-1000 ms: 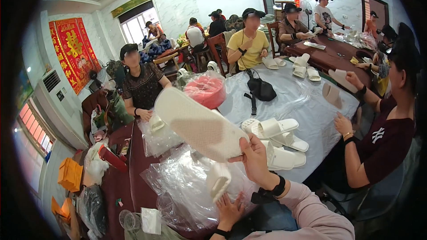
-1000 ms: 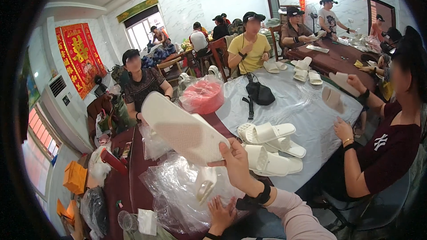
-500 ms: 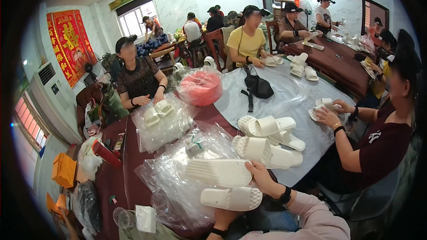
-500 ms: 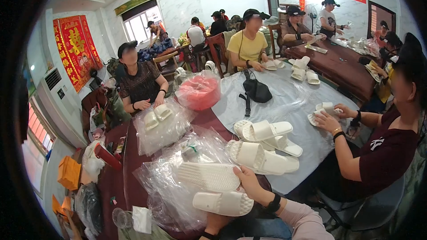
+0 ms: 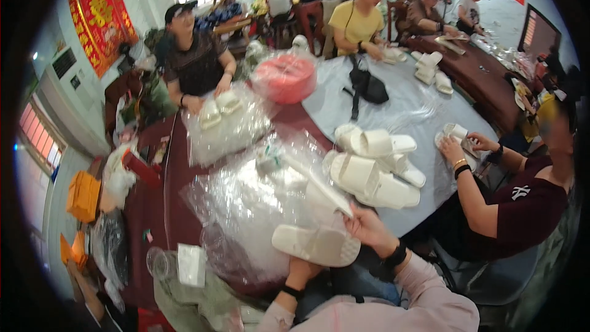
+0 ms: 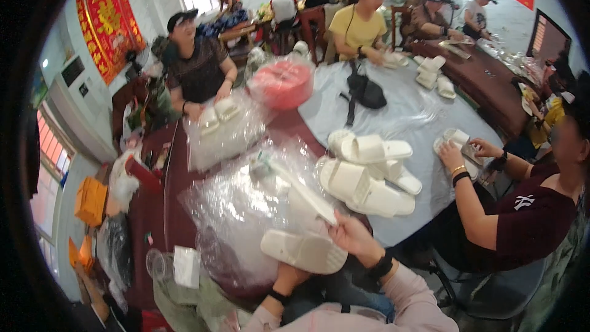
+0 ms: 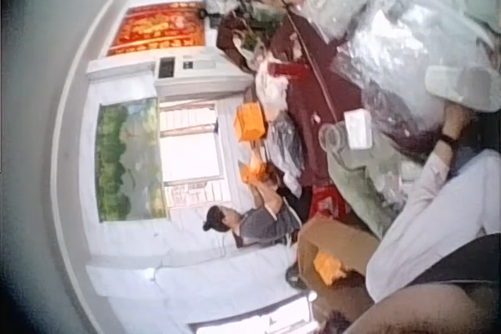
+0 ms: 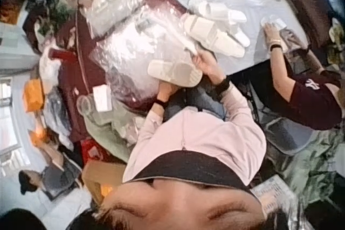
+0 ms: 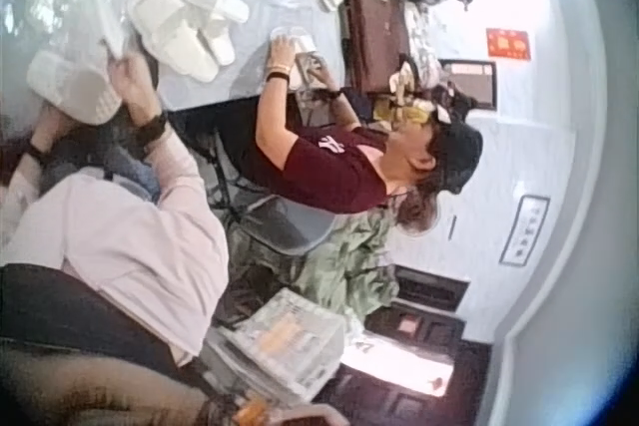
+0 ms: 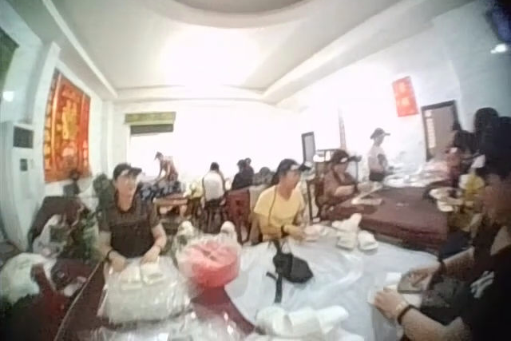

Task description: The recorder organizes white slipper components and places them into large plastic bags for packaging.

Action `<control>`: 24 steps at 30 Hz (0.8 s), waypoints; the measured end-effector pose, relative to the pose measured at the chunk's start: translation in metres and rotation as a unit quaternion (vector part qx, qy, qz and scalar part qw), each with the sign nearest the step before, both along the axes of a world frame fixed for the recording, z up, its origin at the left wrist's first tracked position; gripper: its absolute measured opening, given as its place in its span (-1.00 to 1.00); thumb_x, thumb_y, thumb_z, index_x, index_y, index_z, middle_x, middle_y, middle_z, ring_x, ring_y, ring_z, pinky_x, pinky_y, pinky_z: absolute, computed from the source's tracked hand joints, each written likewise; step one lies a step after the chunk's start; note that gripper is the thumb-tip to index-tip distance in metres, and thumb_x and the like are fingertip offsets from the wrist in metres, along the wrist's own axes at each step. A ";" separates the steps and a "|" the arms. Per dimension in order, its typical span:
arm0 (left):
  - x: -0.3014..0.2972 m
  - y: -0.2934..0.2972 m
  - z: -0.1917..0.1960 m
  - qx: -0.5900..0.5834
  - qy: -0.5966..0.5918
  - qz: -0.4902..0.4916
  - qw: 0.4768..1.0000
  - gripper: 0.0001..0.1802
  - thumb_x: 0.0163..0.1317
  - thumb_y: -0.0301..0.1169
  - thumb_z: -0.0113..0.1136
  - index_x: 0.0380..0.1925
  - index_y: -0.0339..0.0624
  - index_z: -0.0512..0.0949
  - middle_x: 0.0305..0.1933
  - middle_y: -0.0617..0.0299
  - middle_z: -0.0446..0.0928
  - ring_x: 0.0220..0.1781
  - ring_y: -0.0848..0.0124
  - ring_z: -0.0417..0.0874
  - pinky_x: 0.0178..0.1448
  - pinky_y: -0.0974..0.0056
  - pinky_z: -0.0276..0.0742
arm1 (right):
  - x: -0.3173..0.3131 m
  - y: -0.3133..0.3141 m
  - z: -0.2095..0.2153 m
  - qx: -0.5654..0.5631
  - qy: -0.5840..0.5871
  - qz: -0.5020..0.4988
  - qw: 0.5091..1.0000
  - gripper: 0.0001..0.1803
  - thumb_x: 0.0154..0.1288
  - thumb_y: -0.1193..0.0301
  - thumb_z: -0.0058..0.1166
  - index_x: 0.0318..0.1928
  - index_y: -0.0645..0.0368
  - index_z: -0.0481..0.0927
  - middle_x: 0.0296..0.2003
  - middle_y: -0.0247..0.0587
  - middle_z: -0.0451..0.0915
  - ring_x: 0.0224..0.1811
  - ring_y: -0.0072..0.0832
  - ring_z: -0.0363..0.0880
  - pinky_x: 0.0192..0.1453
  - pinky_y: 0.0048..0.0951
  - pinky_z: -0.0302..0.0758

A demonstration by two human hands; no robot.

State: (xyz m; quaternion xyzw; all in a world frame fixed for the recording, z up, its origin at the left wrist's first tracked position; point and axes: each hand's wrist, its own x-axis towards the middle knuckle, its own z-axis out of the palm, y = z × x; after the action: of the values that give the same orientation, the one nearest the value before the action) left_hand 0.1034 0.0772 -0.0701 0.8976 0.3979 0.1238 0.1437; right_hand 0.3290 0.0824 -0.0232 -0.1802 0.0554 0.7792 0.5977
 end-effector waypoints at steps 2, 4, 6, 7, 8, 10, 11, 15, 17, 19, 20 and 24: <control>0.007 0.003 0.009 0.066 0.027 0.006 0.997 -0.25 0.07 0.17 0.04 0.20 0.01 0.32 0.30 0.08 0.27 0.35 0.05 0.20 0.34 -0.10 0.05 | 0.003 0.008 0.031 -0.002 0.013 -0.038 0.999 -0.71 0.38 0.32 -0.09 -0.04 0.28 0.41 -0.27 -0.13 0.57 -0.37 -0.42 0.58 -0.37 -0.59 0.58; 0.006 0.007 0.011 -0.002 -0.010 0.006 1.000 -0.26 0.03 0.19 0.07 0.09 -0.09 0.43 0.19 -0.08 0.34 0.26 -0.03 0.26 0.26 -0.16 0.08 | 0.004 0.015 0.052 -0.046 0.041 -0.050 0.997 -0.71 0.38 0.31 -0.09 -0.03 0.27 0.41 -0.26 -0.13 0.58 -0.36 -0.42 0.60 -0.38 -0.59 0.58; 0.000 0.008 0.002 0.063 0.070 0.041 0.995 -0.28 0.08 0.26 -0.04 0.19 0.18 0.36 0.10 -0.18 0.36 0.18 -0.15 0.30 0.23 -0.29 0.05 | 0.003 0.025 0.060 0.090 -0.046 -0.020 0.995 -0.68 0.40 0.30 -0.12 0.04 0.24 0.38 -0.16 -0.16 0.58 -0.26 -0.43 0.60 -0.25 -0.52 0.58; -0.001 0.007 0.001 0.105 0.050 0.045 0.992 -0.29 0.10 0.25 -0.07 0.23 0.22 0.33 0.10 -0.24 0.32 0.17 -0.20 0.27 0.24 -0.31 0.03 | 0.001 0.028 0.064 0.083 -0.047 -0.011 0.995 -0.68 0.40 0.30 -0.12 0.04 0.24 0.38 -0.16 -0.16 0.58 -0.26 -0.43 0.60 -0.25 -0.52 0.58; 0.000 0.007 0.001 0.098 0.047 0.049 0.993 -0.29 0.10 0.25 -0.07 0.23 0.22 0.33 0.10 -0.24 0.32 0.17 -0.20 0.27 0.24 -0.31 0.03 | -0.001 0.030 0.071 0.102 -0.123 -0.023 0.987 -0.65 0.41 0.29 -0.13 0.08 0.23 0.37 -0.07 -0.20 0.55 -0.16 -0.47 0.57 -0.13 -0.51 0.54; 0.003 0.005 0.004 0.082 0.022 0.045 0.995 -0.35 0.21 0.18 -0.17 0.28 0.28 0.25 0.15 -0.28 0.25 0.23 -0.24 0.16 0.23 -0.35 -0.04 | -0.001 0.029 0.072 0.119 -0.203 -0.032 0.971 -0.63 0.42 0.27 -0.15 0.12 0.22 0.35 0.01 -0.24 0.52 -0.06 -0.51 0.54 -0.02 -0.49 0.50; 0.002 0.004 0.001 0.080 0.020 0.048 0.995 -0.35 0.21 0.18 -0.17 0.28 0.28 0.25 0.15 -0.28 0.25 0.23 -0.24 0.16 0.23 -0.35 -0.04 | -0.001 0.027 0.070 0.113 -0.239 -0.044 0.963 -0.61 0.42 0.26 -0.14 0.14 0.20 0.34 0.03 -0.27 0.51 -0.04 -0.53 0.53 0.01 -0.48 0.48; 0.003 0.000 -0.004 0.097 0.009 0.052 0.994 -0.36 0.20 0.13 -0.09 0.27 0.24 0.27 0.09 -0.27 0.28 0.20 -0.22 0.20 0.23 -0.33 -0.02 | 0.006 0.015 0.063 0.114 -0.387 -0.056 0.913 -0.62 0.41 0.28 -0.13 0.15 0.18 0.33 0.02 -0.31 0.50 -0.05 -0.61 0.50 0.01 -0.52 0.46; 0.004 -0.001 -0.002 0.088 0.015 0.055 0.994 -0.36 0.19 0.11 -0.06 0.27 0.23 0.28 0.08 -0.26 0.29 0.18 -0.21 0.21 0.23 -0.33 -0.01 | 0.011 0.004 0.057 0.127 -0.428 -0.032 0.894 -0.63 0.41 0.30 -0.12 0.14 0.20 0.34 -0.03 -0.30 0.52 -0.11 -0.63 0.52 -0.07 -0.54 0.50; 0.005 -0.001 0.000 0.104 -0.003 0.059 0.993 -0.38 0.18 0.06 -0.01 0.25 0.22 0.30 0.08 -0.25 0.30 0.14 -0.19 0.25 0.22 -0.31 0.02 | 0.019 -0.007 0.056 0.139 -0.468 -0.008 0.873 -0.63 0.40 0.32 -0.11 0.13 0.21 0.34 -0.09 -0.29 0.54 -0.18 -0.65 0.53 -0.15 -0.57 0.53; 0.004 0.000 -0.003 0.103 -0.004 0.059 0.993 -0.38 0.18 0.06 -0.01 0.25 0.22 0.30 0.08 -0.25 0.30 0.14 -0.19 0.25 0.22 -0.31 0.02 | 0.022 -0.012 0.061 0.151 -0.484 0.051 0.861 -0.64 0.39 0.33 -0.10 0.11 0.23 0.34 -0.15 -0.29 0.55 -0.25 -0.65 0.54 -0.26 -0.58 0.55; 0.004 0.002 -0.010 0.089 0.015 0.064 0.994 -0.39 0.18 0.04 0.00 0.24 0.23 0.31 0.04 -0.23 0.32 0.10 -0.18 0.28 0.20 -0.29 0.05 | 0.012 -0.005 0.069 0.136 -0.463 0.067 0.873 -0.70 0.39 0.34 -0.10 0.01 0.29 0.37 -0.31 -0.25 0.57 -0.50 -0.61 0.55 -0.56 -0.66 0.54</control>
State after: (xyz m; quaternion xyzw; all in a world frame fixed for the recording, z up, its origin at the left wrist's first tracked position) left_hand 0.1071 0.0788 -0.0799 0.8813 0.4442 0.1538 0.0491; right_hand 0.3414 0.0775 0.0456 -0.4407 -0.3462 0.6446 0.5200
